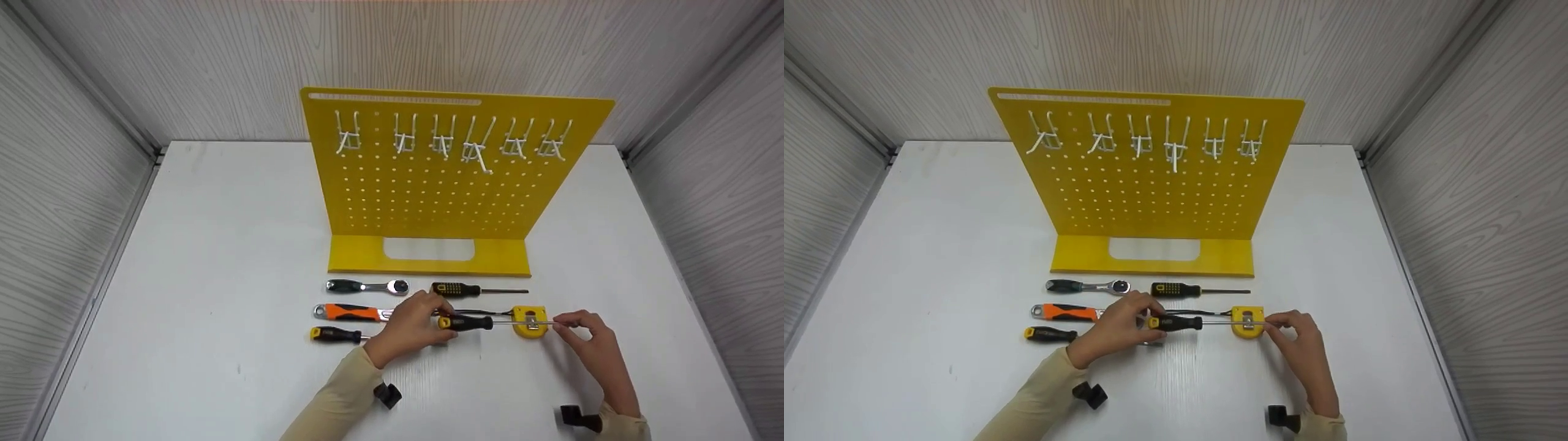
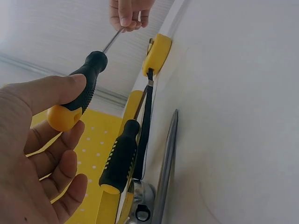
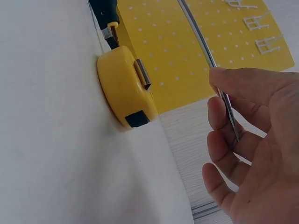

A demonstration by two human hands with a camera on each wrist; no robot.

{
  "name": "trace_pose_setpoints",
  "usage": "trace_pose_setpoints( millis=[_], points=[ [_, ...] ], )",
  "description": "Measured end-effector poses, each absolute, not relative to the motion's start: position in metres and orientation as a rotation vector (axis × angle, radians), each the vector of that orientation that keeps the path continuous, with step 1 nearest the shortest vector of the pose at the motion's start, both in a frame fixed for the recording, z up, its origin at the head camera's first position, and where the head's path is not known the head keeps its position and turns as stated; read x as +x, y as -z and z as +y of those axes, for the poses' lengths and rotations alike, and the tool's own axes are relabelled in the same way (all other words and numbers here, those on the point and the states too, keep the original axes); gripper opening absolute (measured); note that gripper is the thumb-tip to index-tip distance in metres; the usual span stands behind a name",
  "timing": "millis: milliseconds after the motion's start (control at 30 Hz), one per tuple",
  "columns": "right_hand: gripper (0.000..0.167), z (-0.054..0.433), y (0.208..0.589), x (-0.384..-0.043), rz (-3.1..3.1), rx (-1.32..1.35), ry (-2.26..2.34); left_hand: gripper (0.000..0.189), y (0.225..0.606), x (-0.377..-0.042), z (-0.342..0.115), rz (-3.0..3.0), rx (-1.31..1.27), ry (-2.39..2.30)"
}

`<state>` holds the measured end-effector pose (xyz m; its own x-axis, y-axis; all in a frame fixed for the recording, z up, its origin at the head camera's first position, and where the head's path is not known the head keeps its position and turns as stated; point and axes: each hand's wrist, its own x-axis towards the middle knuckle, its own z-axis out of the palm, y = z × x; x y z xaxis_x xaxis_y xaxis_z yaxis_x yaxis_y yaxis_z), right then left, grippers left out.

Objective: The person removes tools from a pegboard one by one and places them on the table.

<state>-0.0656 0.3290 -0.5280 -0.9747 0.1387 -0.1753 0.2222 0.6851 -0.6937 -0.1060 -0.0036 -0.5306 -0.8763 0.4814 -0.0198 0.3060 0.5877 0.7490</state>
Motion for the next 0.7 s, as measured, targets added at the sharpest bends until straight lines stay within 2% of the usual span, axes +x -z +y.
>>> trace_pose_setpoints(
  millis=[167, 467, 700],
  points=[
    [0.024, 0.334, 0.532, -0.063, 2.79, 0.304, 1.123, 0.031, 0.535, -0.102, 0.001, 2.604, 0.694, -1.124],
    [0.03, 0.343, 0.538, -0.06, 2.707, 0.355, 1.081, 0.029, 0.542, -0.098, 0.012, 2.602, 0.695, -1.109],
    [0.022, 0.347, 0.543, -0.06, 2.763, 0.288, 0.998, 0.028, 0.546, -0.096, 0.019, 2.569, 0.659, -1.119]
  ],
)
